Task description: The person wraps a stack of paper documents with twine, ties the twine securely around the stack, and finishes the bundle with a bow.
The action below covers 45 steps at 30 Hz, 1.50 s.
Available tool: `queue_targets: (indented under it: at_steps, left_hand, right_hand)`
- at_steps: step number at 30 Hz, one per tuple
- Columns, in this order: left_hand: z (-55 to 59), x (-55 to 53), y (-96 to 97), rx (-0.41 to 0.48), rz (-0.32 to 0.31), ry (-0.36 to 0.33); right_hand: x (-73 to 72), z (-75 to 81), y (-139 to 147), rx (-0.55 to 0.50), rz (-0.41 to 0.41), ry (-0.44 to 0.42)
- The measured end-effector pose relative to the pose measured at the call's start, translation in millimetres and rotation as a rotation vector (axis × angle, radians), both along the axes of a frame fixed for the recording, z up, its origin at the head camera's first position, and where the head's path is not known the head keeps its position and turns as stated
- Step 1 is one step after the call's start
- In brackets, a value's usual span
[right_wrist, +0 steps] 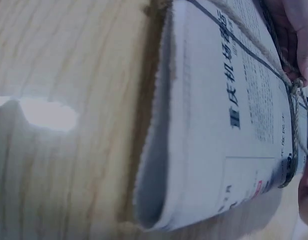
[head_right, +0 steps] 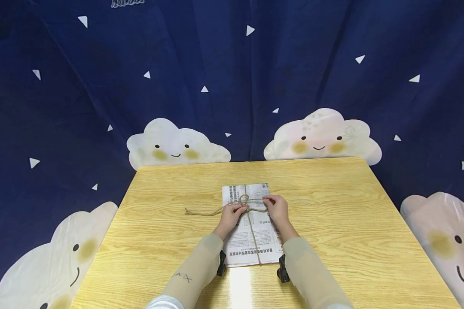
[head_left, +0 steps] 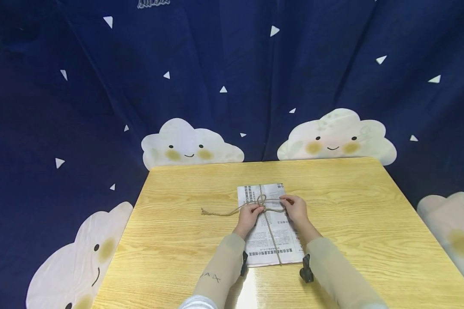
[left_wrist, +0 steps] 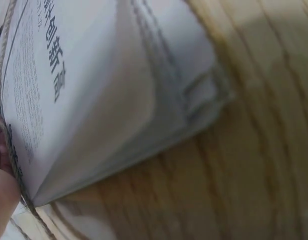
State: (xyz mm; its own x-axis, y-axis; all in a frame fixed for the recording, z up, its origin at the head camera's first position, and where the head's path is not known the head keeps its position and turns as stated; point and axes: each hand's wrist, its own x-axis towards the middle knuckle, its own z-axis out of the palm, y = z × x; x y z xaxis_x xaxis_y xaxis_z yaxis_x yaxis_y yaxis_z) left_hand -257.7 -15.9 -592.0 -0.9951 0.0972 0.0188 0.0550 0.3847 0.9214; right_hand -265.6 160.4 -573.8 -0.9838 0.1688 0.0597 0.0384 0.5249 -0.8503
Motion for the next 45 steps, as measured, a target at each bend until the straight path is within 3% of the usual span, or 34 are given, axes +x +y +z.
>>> queue_targets:
  at_steps: [10,20,23,26,33,40,45]
  left_hand:
    - [-1.9,-0.9,0.9,-0.030,0.003,0.010]
    - [-3.6,-3.1,1.3,-0.048,0.012,0.031]
    - [-2.4,-3.3,1.3,-0.053,0.009,0.026]
    - [-0.2,-2.9,1.6,-0.078,0.000,0.036]
    - [6.8,-2.8,5.4,-0.257,-0.047,0.062]
    - [9.1,-3.7,10.4,-0.509,-0.137,0.156]
    - [9.7,-3.9,13.2,-0.633,-0.178,0.242]
  right_hand:
    - [-3.8,-3.4,-9.1,0.069,0.139,0.058]
    - [-3.3,-9.7,-14.8,0.021,0.209,0.095]
    - [-2.3,-10.2,-14.7,-0.009,0.205,0.104]
    - [-1.0,-7.2,-13.6,-0.053,0.153,0.105]
    - [3.4,1.7,-7.5,-0.206,0.015,0.043]
    - [9.7,3.3,-1.0,-0.345,0.042,-0.029]
    - [13.4,-1.5,1.4,-0.450,0.107,0.025]
